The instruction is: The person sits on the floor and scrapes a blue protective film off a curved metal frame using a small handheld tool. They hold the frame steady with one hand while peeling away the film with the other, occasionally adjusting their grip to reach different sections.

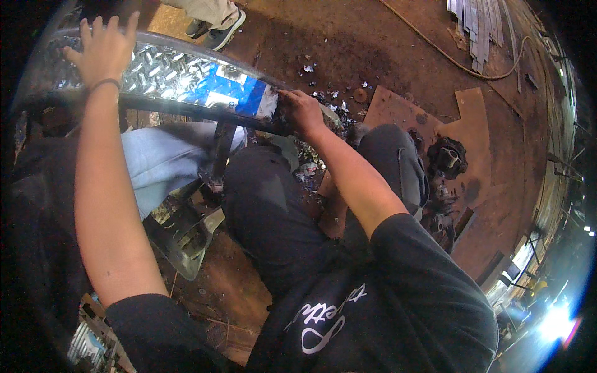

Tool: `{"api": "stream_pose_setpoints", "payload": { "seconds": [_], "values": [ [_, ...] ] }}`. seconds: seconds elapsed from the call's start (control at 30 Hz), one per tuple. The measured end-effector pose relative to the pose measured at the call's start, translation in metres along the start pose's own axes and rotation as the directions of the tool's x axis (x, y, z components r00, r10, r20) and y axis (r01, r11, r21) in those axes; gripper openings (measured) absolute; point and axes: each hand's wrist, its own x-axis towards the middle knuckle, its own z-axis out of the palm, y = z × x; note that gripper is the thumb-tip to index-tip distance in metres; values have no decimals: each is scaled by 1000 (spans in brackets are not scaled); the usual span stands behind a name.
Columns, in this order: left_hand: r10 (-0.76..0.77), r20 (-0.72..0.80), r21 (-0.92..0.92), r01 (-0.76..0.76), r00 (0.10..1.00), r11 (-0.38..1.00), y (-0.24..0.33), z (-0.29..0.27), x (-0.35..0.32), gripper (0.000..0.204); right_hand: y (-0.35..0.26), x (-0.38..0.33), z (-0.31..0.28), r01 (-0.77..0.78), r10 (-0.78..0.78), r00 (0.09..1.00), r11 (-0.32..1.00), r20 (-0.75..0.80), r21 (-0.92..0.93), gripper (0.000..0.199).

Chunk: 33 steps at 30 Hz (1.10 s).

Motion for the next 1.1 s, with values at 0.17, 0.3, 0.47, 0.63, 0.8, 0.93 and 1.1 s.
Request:
{"api": "stream_pose_setpoints", "payload": {
  "seconds": [0.17, 0.3, 0.47, 0.63, 0.8, 0.93, 1.1],
  "values": [
    [4, 17, -9, -4, 1000, 1000, 1, -3, 1, 67, 9, 2, 4, -1, 3, 999, 999, 39, -53, 33],
    [10, 34, -2, -10, 999, 1000, 1, -3, 0, 68, 9, 3, 6, -3, 5, 1000, 996, 25, -89, 30],
    [7, 40, 7, -7, 999, 1000, 0, 0, 2, 68, 17, 1, 6, 47, -45, 998, 996, 32, -78, 31],
    [3, 43, 11, -4, 999, 1000, 2, -7, 0, 68, 4, -2, 0, 1, -1, 999, 1000, -32, -16, 25],
    [10, 54, 36, -12, 998, 999, 1, -4, 2, 69, -5, 1, 0, -26, 25, 998, 999, -60, -23, 23],
    [8, 51, 18, -9, 999, 1000, 1, -3, 0, 68, -2, 1, 2, -34, 31, 998, 999, -51, -40, 23],
    [12, 66, 11, -13, 998, 1000, 1, -5, 2, 68, 9, 0, 7, -7, 3, 999, 998, -48, -70, 23]
  ]
}}
